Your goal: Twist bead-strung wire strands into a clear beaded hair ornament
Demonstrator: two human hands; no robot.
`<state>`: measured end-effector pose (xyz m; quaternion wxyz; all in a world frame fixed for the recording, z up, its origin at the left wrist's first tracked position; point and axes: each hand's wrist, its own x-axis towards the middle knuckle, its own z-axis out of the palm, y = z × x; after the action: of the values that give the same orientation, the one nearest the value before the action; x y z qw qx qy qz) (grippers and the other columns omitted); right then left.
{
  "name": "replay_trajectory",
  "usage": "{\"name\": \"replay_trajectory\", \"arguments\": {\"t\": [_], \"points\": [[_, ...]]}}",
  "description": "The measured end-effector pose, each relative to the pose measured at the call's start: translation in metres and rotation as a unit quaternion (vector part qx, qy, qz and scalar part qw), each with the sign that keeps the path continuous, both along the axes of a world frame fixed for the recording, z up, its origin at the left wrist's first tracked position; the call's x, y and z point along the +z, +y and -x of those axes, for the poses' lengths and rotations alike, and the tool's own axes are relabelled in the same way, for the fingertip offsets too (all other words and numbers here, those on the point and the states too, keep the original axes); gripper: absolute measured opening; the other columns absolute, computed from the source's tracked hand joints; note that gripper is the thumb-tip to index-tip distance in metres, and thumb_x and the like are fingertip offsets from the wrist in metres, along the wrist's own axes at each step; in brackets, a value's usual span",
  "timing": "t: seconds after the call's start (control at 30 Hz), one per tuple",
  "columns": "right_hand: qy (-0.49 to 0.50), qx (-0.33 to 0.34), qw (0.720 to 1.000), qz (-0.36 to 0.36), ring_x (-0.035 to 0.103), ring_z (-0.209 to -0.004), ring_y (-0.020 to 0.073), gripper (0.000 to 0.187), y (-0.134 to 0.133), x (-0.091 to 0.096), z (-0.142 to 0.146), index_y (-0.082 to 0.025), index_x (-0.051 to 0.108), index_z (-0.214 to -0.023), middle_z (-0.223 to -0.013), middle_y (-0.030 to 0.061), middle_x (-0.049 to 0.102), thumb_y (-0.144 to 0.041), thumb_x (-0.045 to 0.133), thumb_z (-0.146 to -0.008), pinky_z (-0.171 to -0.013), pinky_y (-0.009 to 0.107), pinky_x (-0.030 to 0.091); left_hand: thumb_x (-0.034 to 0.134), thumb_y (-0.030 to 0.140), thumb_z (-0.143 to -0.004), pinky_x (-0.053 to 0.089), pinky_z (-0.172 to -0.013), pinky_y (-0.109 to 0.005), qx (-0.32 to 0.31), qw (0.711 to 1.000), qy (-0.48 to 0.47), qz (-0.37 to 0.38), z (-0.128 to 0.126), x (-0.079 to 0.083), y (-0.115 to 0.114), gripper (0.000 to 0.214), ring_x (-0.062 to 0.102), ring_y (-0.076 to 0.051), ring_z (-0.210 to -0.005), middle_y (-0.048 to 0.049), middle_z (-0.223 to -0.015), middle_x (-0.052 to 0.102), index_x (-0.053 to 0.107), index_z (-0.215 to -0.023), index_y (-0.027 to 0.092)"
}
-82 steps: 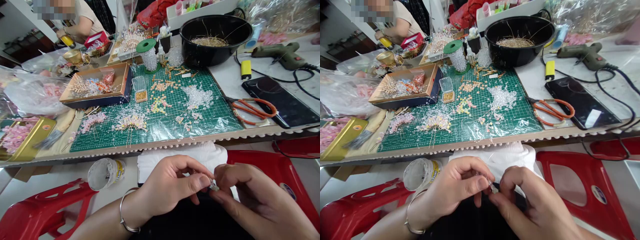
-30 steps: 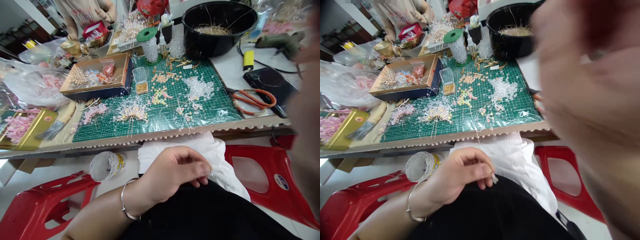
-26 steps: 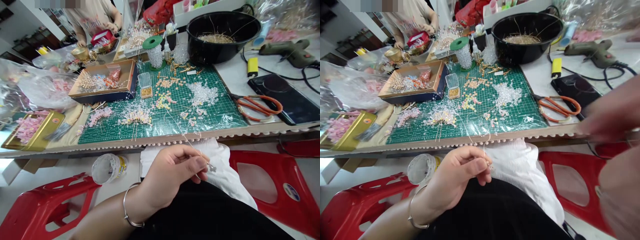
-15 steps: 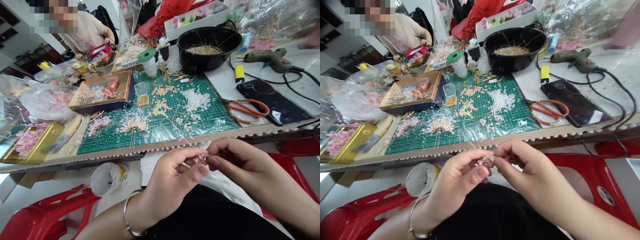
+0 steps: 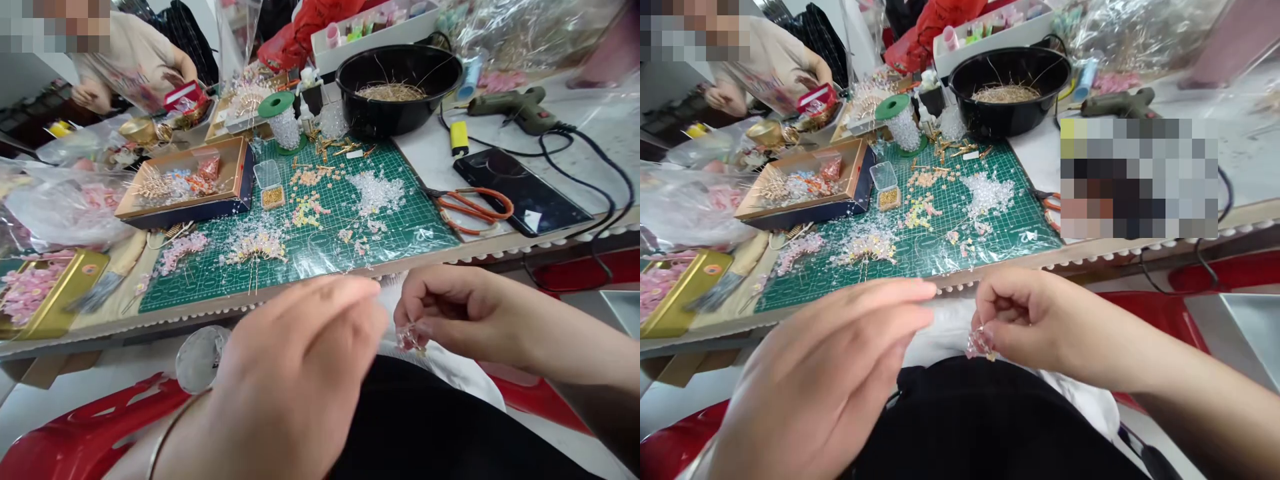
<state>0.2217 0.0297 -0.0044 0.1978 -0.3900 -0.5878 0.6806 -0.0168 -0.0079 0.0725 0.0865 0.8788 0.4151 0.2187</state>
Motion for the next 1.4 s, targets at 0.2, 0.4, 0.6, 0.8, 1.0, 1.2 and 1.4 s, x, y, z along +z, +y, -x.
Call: {"name": "replay_trajectory", "arguments": {"t": [0.2, 0.4, 0.6, 0.8, 1.0, 1.2, 1.4], "points": [[-0.028, 0.065, 0.997, -0.044, 0.069, -0.066, 0.0160, 0.012, 0.001, 0.003, 0.000, -0.024, 0.061, -0.079, -0.073, -0.0028, 0.074, -0.014, 0.063, -0.085, -0.055, 0.024, 0.049, 0.051, 0.010, -0.088, 0.051, -0.072, -0.028, -0.077, 0.868, 0.018, 0.491, -0.011, -0.019, 0.046, 0.020, 0.069, -0.017, -0.088, -0.0004, -0.099, 0.075, 0.065, -0.097, 0.022], [-0.055, 0.082, 0.994, -0.051, 0.065, -0.061, 0.0134, 0.026, 0.006, -0.002, -0.008, -0.025, 0.060, -0.072, -0.066, -0.0082, 0.068, 0.000, 0.060, -0.070, -0.051, 0.021, 0.047, 0.054, 0.025, -0.094, 0.046, -0.071, -0.026, -0.085, 0.780, -0.048, 0.619, -0.018, -0.032, 0.055, 0.012, 0.061, -0.014, -0.077, 0.0003, -0.085, 0.068, 0.065, -0.096, 0.020], [-0.026, 0.010, 1.000, -0.007, 0.067, -0.057, 0.0129, 0.008, 0.010, -0.002, -0.007, -0.026, 0.063, -0.083, -0.065, -0.0058, 0.070, -0.027, 0.065, -0.091, -0.052, 0.021, 0.052, 0.064, 0.035, -0.092, 0.040, -0.065, -0.025, -0.036, 0.800, -0.154, 0.578, -0.018, -0.042, 0.053, 0.018, 0.052, -0.012, -0.071, 0.0008, -0.078, 0.062, 0.070, -0.089, 0.018], [0.168, -0.210, 0.959, 0.087, 0.067, -0.074, 0.0139, 0.012, 0.006, -0.018, -0.003, -0.026, 0.072, -0.097, -0.086, 0.0004, 0.072, -0.033, 0.074, -0.088, -0.068, 0.022, 0.056, 0.073, 0.037, -0.088, 0.032, -0.057, -0.024, 0.070, 0.721, -0.438, 0.533, -0.029, -0.071, 0.040, 0.021, 0.038, -0.008, -0.058, 0.0019, -0.068, 0.054, 0.072, -0.083, 0.017], [0.186, -0.238, 0.948, 0.096, 0.063, -0.089, 0.0168, 0.011, -0.005, -0.035, 0.027, -0.029, 0.075, -0.091, -0.091, -0.0003, 0.069, -0.030, 0.080, -0.081, -0.080, 0.026, 0.053, 0.072, 0.034, -0.091, 0.039, -0.058, -0.022, 0.101, 0.664, -0.587, 0.452, -0.047, -0.089, 0.037, 0.017, 0.040, -0.007, -0.056, 0.0028, -0.066, 0.057, 0.073, -0.082, 0.019], [0.171, -0.234, 0.955, 0.070, 0.062, -0.091, 0.0199, 0.014, -0.005, -0.032, 0.040, -0.031, 0.075, -0.088, -0.090, -0.0010, 0.069, -0.044, 0.080, -0.083, -0.086, 0.034, 0.051, 0.066, 0.032, -0.095, 0.050, -0.079, -0.026, 0.098, 0.737, -0.525, 0.415, -0.040, -0.085, 0.031, 0.014, 0.062, -0.014, -0.084, -0.0019, -0.087, 0.069, 0.070, -0.089, 0.019], [0.119, -0.157, 0.979, 0.048, 0.064, -0.078, 0.0172, 0.011, -0.006, -0.020, 0.026, -0.024, 0.070, -0.086, -0.080, -0.0007, 0.069, -0.031, 0.079, -0.086, -0.077, 0.029, 0.053, 0.058, 0.032, -0.100, 0.049, -0.072, -0.025, 0.065, 0.810, -0.396, 0.426, -0.022, -0.069, 0.024, 0.014, 0.061, -0.013, -0.079, -0.0015, -0.087, 0.066, 0.064, -0.100, 0.019]]}}
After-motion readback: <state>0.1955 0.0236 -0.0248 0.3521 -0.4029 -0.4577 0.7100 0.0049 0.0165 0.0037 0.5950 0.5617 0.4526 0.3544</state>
